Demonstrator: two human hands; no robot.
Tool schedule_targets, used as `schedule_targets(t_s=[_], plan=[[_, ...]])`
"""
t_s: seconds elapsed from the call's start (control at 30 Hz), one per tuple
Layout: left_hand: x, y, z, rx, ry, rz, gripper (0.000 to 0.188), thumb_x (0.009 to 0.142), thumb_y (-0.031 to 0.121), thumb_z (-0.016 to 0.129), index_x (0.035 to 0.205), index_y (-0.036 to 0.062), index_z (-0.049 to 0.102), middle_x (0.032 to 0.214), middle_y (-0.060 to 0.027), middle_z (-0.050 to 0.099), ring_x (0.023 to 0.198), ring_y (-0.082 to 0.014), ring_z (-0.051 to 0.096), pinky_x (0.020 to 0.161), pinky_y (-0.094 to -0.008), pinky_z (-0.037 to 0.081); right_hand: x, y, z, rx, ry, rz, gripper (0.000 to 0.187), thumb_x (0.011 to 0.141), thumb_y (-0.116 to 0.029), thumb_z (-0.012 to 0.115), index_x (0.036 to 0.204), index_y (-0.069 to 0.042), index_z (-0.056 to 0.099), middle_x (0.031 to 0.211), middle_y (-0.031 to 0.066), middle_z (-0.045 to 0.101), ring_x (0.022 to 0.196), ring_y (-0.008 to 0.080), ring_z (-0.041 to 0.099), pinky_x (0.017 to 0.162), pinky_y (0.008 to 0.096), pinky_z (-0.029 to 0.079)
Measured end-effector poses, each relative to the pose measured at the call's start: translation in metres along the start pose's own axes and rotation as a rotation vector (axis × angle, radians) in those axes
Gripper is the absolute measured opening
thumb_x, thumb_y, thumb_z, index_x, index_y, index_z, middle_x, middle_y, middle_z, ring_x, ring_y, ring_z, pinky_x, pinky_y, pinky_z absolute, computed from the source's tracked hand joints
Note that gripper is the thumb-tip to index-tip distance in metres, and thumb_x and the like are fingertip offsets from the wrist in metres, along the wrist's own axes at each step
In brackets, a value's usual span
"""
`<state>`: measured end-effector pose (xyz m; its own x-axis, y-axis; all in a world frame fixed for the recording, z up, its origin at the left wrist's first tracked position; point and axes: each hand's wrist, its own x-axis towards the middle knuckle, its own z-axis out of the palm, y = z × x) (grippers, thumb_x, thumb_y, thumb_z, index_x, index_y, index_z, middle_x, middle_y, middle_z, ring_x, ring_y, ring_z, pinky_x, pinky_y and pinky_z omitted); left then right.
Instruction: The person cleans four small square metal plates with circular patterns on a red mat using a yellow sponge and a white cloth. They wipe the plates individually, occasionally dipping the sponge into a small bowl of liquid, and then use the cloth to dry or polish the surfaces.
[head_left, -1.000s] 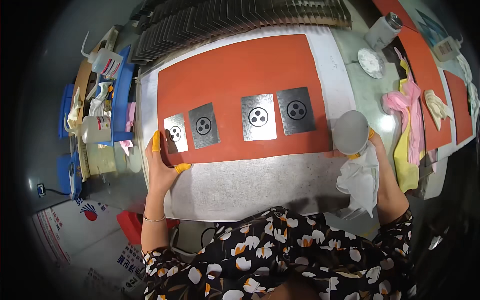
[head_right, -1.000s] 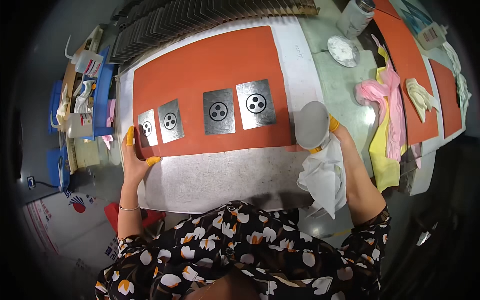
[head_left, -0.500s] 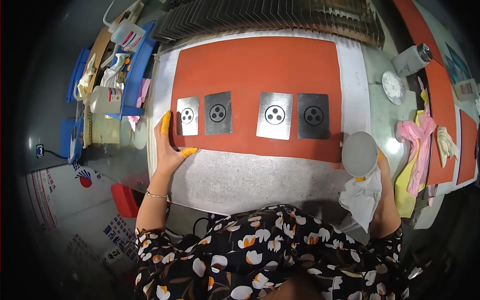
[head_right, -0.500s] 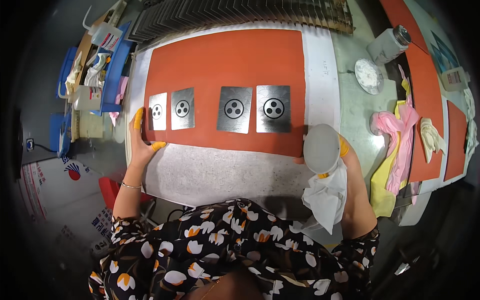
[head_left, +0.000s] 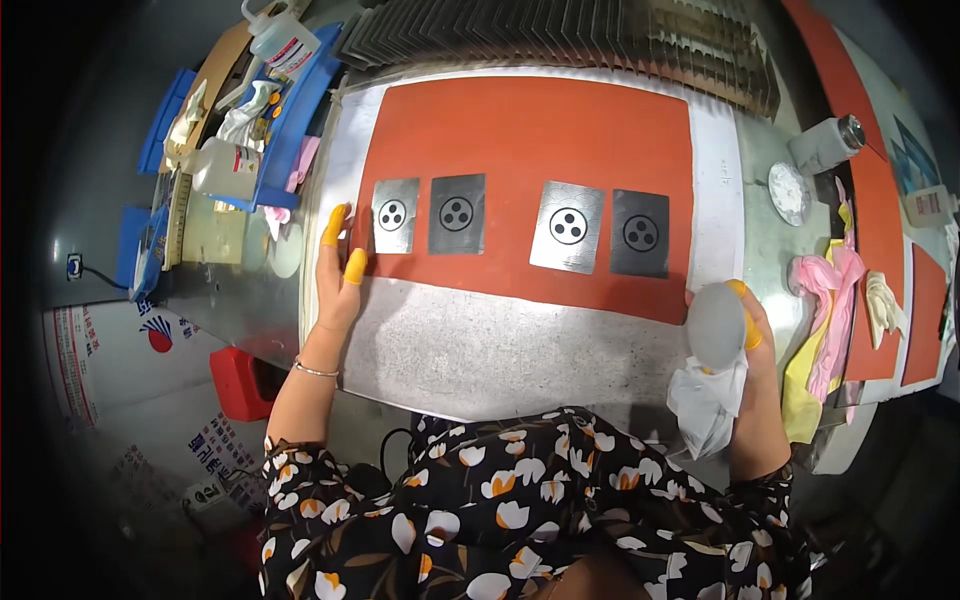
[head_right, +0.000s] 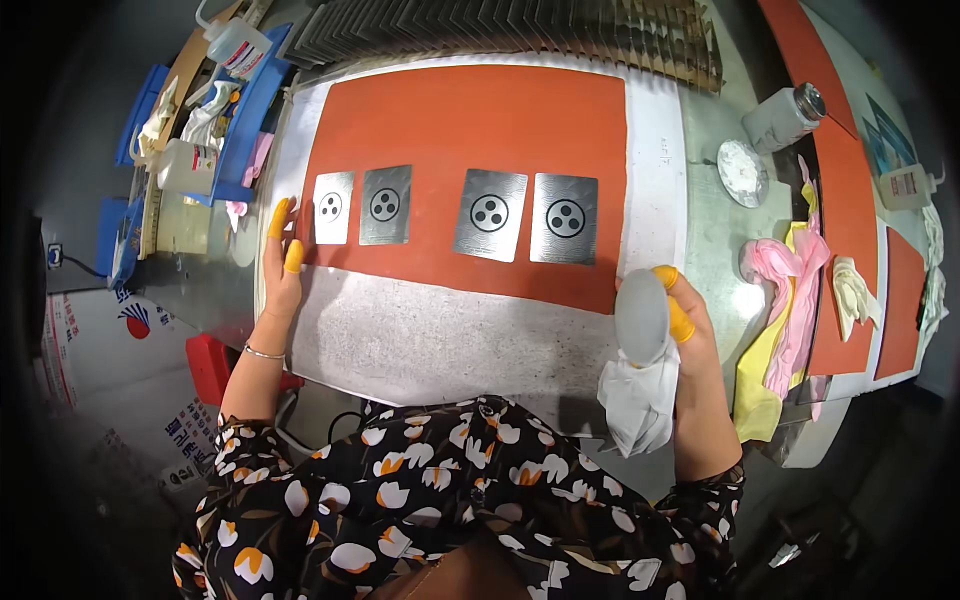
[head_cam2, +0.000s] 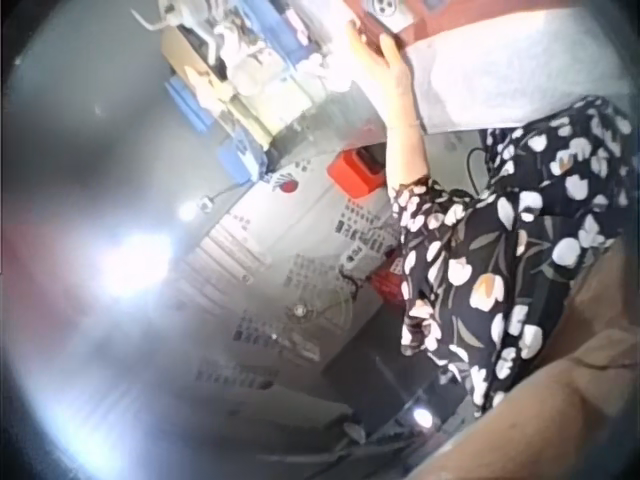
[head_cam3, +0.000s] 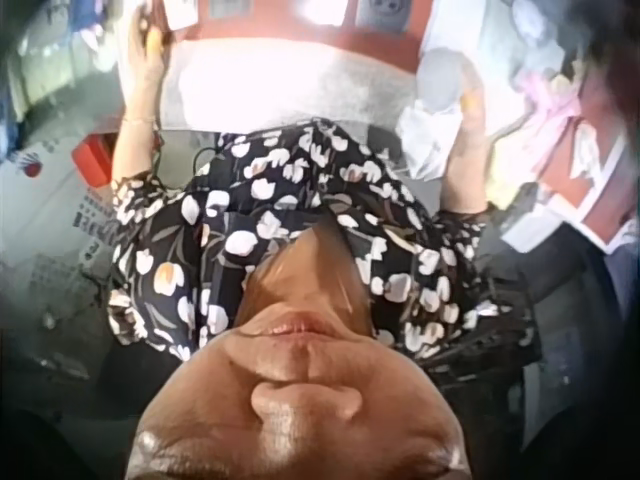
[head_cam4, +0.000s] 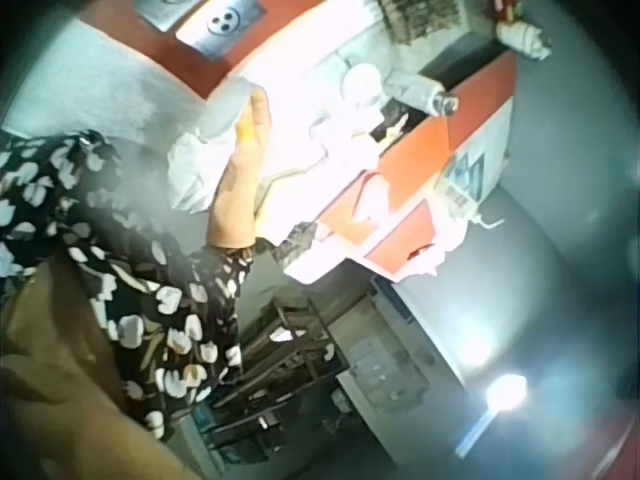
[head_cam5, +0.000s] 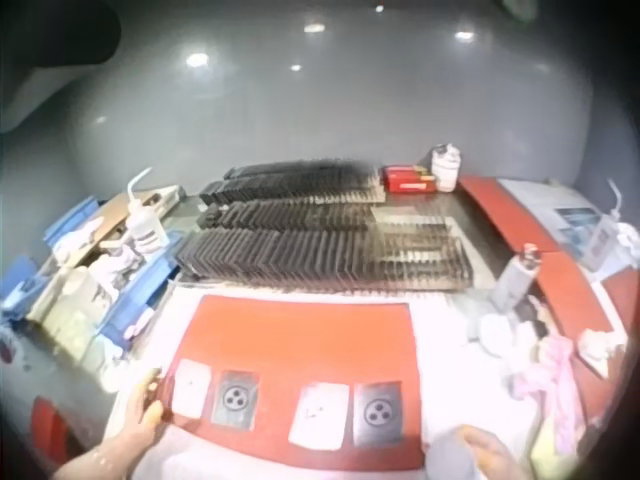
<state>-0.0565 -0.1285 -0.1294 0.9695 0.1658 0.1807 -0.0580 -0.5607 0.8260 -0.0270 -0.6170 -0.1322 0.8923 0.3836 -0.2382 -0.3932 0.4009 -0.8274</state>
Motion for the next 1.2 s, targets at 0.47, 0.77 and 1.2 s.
schedule_targets(t_s=[0.47, 0.77, 1.2], plan=[[-0.002, -0.023, -0.001, 0.301, 0.222, 0.018, 0.042, 0.096, 0.015, 0.039, 0.132, -0.0057, 0.033, 0.127, -0.0196, 0.046, 0.118, -0.0270, 0.045, 0.100, -0.0355, 0.033, -0.001, -0.013, 0.023, -0.034, -0.152, 0.289, 0.041, 0.079, -0.038, 0.069, 0.104, -0.007, 0.058, 0.098, 0.0025, 0.063, 0.087, 0.0110, 0.059, 0.077, 0.0224, 0.046], [-0.001, -0.016, 0.001, 0.517, 0.202, 0.100, 0.039, 0.095, 0.015, 0.039, 0.130, -0.0043, 0.038, 0.128, -0.0196, 0.045, 0.118, -0.0310, 0.044, 0.100, -0.0367, 0.033, 0.001, -0.004, 0.013, -0.040, -0.257, 0.178, 0.028, 0.090, -0.027, 0.057, 0.106, -0.004, 0.058, 0.094, -0.0026, 0.060, 0.087, 0.0068, 0.054, 0.080, 0.0229, 0.042], [0.002, -0.018, 0.005, 0.441, 0.214, 0.103, 0.037, 0.095, 0.013, 0.041, 0.128, -0.0040, 0.040, 0.124, -0.0193, 0.044, 0.114, -0.0309, 0.046, 0.098, -0.0365, 0.036, -0.001, -0.006, 0.015, -0.032, -0.189, 0.205, 0.030, 0.088, -0.027, 0.060, 0.106, -0.004, 0.057, 0.101, 0.0022, 0.063, 0.089, 0.0084, 0.057, 0.080, 0.0224, 0.044]])
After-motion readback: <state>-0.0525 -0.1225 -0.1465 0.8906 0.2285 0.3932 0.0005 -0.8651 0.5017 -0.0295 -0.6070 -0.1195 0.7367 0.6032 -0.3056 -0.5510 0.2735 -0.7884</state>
